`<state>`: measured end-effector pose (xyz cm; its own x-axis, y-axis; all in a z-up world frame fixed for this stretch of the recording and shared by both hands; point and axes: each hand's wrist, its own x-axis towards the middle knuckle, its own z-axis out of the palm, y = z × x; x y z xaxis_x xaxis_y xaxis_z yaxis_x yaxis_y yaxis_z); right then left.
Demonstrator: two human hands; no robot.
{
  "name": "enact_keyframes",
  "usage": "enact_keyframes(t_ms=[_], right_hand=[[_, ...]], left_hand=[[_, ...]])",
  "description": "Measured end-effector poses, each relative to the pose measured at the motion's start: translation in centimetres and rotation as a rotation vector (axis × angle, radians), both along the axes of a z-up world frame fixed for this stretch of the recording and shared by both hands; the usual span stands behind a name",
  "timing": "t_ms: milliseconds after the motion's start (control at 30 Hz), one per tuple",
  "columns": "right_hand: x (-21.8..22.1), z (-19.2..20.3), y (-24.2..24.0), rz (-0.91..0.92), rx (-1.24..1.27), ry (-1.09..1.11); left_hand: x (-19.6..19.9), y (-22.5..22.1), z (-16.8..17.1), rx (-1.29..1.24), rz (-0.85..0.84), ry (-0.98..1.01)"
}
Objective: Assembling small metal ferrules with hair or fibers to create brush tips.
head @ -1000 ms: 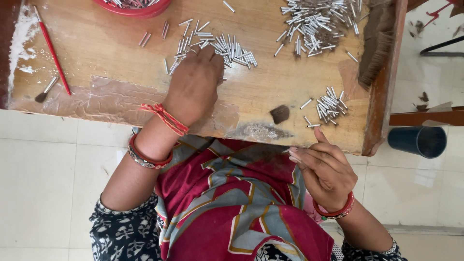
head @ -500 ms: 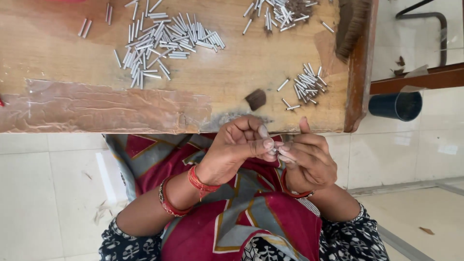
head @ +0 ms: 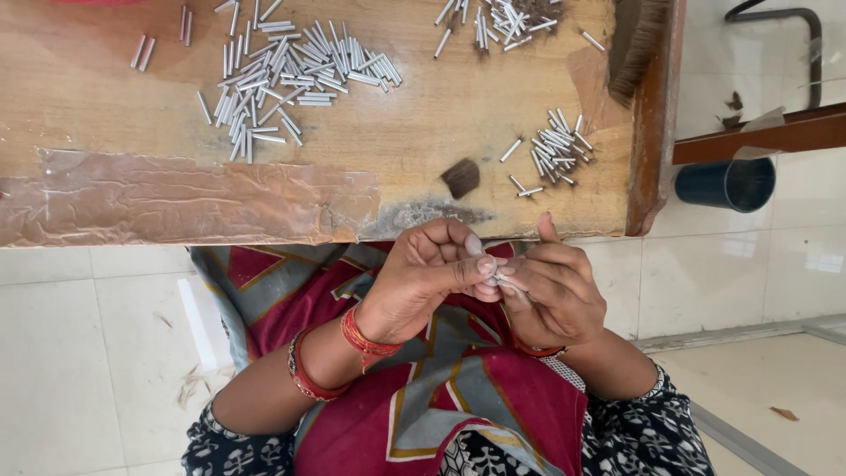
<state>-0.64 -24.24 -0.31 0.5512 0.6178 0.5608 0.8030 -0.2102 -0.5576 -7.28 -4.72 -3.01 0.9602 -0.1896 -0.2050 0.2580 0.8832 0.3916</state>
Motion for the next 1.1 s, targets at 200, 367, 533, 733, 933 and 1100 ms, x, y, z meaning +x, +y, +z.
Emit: enact_keyframes(t_ms=[200,367,533,733,933,1100], right_hand=[[0.6,2.3,1.7,0.012,-0.068,-0.093],[0.6,3.4,2.1,-0.021,-0.126,0.03],[0.6,3.7,2.2,-0.02,-0.106,0.092],[0.8,4.9,2.4,0.02,-0.158,0.145],[0.8,5.4,2.4,-0.034,-0.166,0.207],[0.6,4.9,1.7,0.035,-0.124,0.197]], left_hand=[[0.4,0.5,0.1,0.196,0.147,-0.018],[0.6,0.7,-0.1,0.378,0.261,-0.111],[0.6,1.0,-0.5,0.402,0.256,-0.118],[0.5,1.2,-0.6,0.464,0.267,-0.205],[0.8,1.9,0.6,0.359,0.207,-0.165],[0.7,1.6,0.0,0.334,0.205,-0.205]])
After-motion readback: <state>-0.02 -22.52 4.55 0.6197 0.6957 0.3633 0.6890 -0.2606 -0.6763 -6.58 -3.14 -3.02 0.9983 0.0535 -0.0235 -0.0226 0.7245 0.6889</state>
